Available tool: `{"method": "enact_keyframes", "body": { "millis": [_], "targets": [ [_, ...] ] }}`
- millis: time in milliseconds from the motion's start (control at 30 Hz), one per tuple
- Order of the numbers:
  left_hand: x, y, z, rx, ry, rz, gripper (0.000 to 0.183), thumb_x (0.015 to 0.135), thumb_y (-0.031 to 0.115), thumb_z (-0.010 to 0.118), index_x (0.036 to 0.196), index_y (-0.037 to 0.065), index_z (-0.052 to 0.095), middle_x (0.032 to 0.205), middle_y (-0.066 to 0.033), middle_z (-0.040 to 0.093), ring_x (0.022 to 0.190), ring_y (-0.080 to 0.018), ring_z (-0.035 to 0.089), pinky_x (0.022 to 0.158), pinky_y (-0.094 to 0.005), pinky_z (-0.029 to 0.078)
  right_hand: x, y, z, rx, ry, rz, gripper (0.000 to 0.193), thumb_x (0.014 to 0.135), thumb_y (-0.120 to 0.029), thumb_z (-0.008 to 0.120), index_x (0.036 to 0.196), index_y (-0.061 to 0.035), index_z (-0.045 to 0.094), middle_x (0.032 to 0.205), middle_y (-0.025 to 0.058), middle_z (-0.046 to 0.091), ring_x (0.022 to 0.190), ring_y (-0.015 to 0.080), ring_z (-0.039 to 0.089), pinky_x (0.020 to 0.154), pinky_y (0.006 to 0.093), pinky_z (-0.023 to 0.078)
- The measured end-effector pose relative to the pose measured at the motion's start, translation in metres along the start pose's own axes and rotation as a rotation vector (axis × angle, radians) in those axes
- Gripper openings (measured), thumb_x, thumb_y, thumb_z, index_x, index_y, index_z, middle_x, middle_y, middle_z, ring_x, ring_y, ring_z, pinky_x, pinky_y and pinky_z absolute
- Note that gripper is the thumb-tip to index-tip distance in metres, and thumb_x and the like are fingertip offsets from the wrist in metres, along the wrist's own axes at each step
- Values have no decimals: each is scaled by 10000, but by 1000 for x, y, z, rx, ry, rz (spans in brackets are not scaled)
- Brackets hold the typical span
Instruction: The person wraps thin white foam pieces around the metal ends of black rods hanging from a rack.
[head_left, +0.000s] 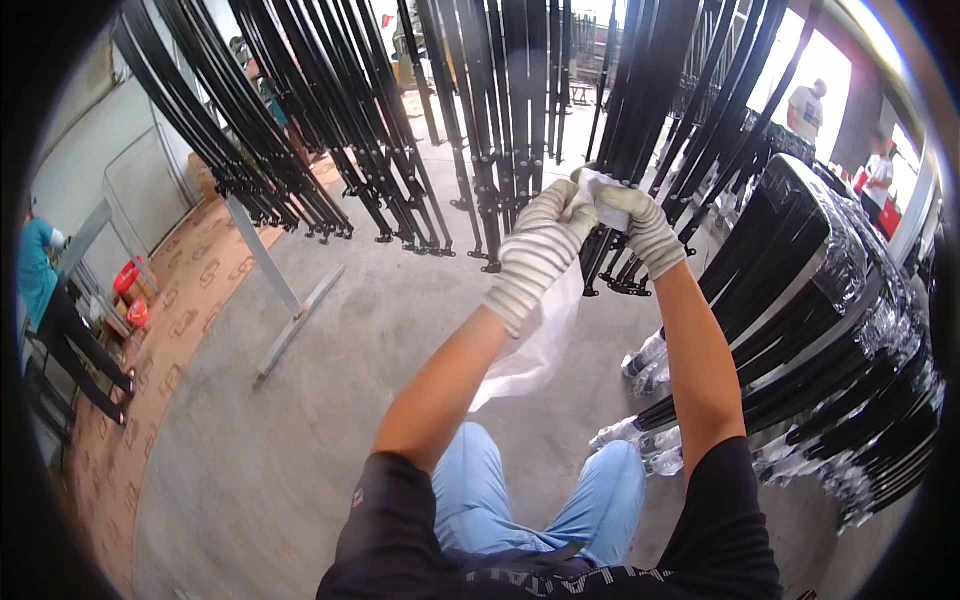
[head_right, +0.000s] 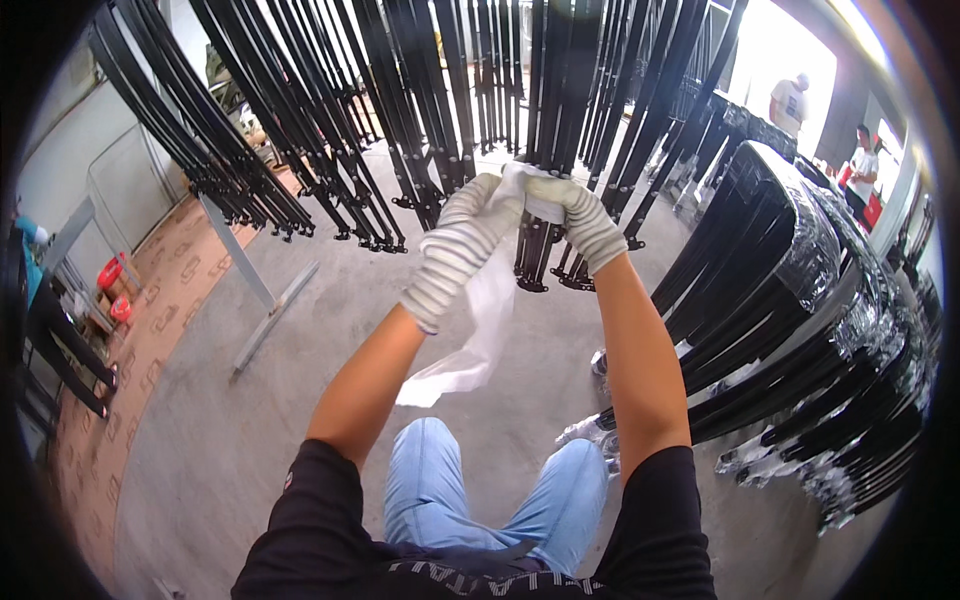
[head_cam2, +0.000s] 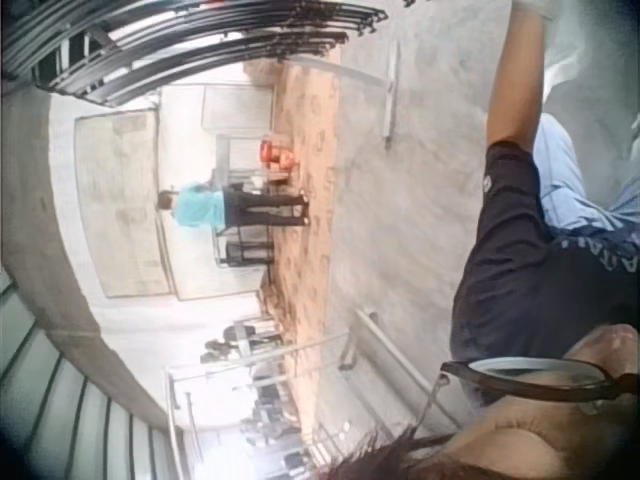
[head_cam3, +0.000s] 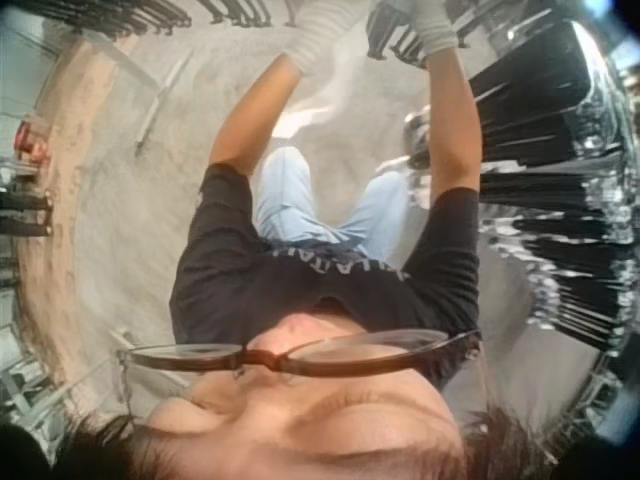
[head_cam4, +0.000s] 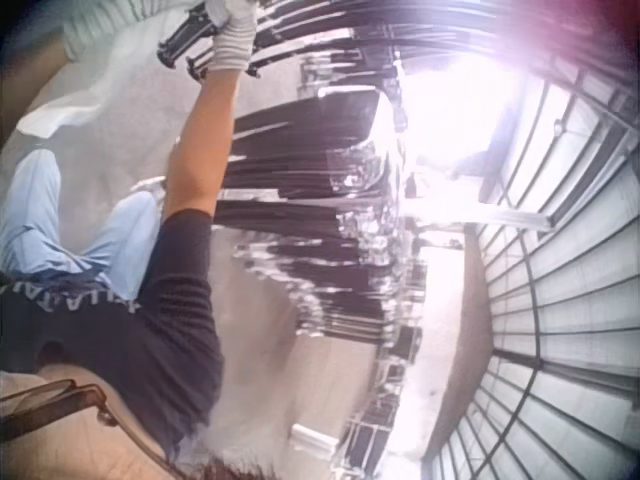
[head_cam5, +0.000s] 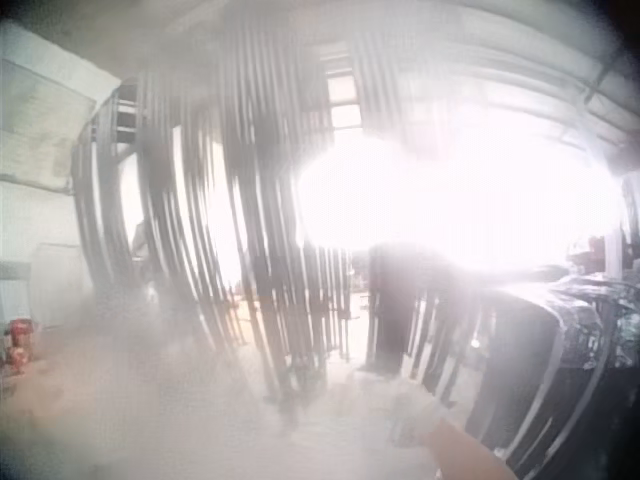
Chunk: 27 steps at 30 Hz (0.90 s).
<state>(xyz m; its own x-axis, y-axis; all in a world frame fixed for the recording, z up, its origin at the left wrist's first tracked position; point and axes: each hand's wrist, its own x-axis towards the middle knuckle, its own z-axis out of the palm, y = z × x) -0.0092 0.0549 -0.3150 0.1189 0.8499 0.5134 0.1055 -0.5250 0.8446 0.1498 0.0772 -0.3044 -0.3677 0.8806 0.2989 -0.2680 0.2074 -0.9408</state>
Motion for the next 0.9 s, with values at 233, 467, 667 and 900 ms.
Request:
{"method": "enact_keyframes", "body": {
  "millis": [233, 467, 667, 900],
  "targets": [
    [2, -17, -61, 174, -251, -136, 298, 750, 187, 512, 988, 19, 574, 815, -121, 617, 698, -164, 578, 645, -282, 472, -12, -2, 7, -82, -40, -159, 416, 636, -248, 697, 942, 3, 570, 813, 60, 600, 710, 128, 573, 636, 233, 472],
    [22, 6, -18, 781, -123, 162, 207, 767, 153, 438, 926, 55, 529, 733, -174, 575, 658, -272, 560, 649, -340, 450, -52, -21, 14, -109, 106, -130, 278, 682, -173, 696, 888, -39, 567, 753, 12, 581, 660, 80, 535, 570, 217, 448],
    [64, 23, 22, 582, -312, -26, 268, 748, 111, 441, 958, 82, 605, 616, -55, 573, 495, -125, 505, 513, -269, 431, -69, -17, 5, -177, 187, -102, 475, 637, -313, 735, 962, -18, 552, 811, 17, 593, 733, 71, 537, 655, 208, 450],
    [99, -13, 91, 410, -275, 470, 203, 766, 128, 480, 929, 33, 554, 852, -126, 568, 803, -251, 553, 715, -311, 449, -102, -6, 26, 219, 256, -358, 447, 812, -361, 530, 1079, -9, 465, 930, 95, 562, 840, 182, 575, 660, 283, 508]
  ]
}}
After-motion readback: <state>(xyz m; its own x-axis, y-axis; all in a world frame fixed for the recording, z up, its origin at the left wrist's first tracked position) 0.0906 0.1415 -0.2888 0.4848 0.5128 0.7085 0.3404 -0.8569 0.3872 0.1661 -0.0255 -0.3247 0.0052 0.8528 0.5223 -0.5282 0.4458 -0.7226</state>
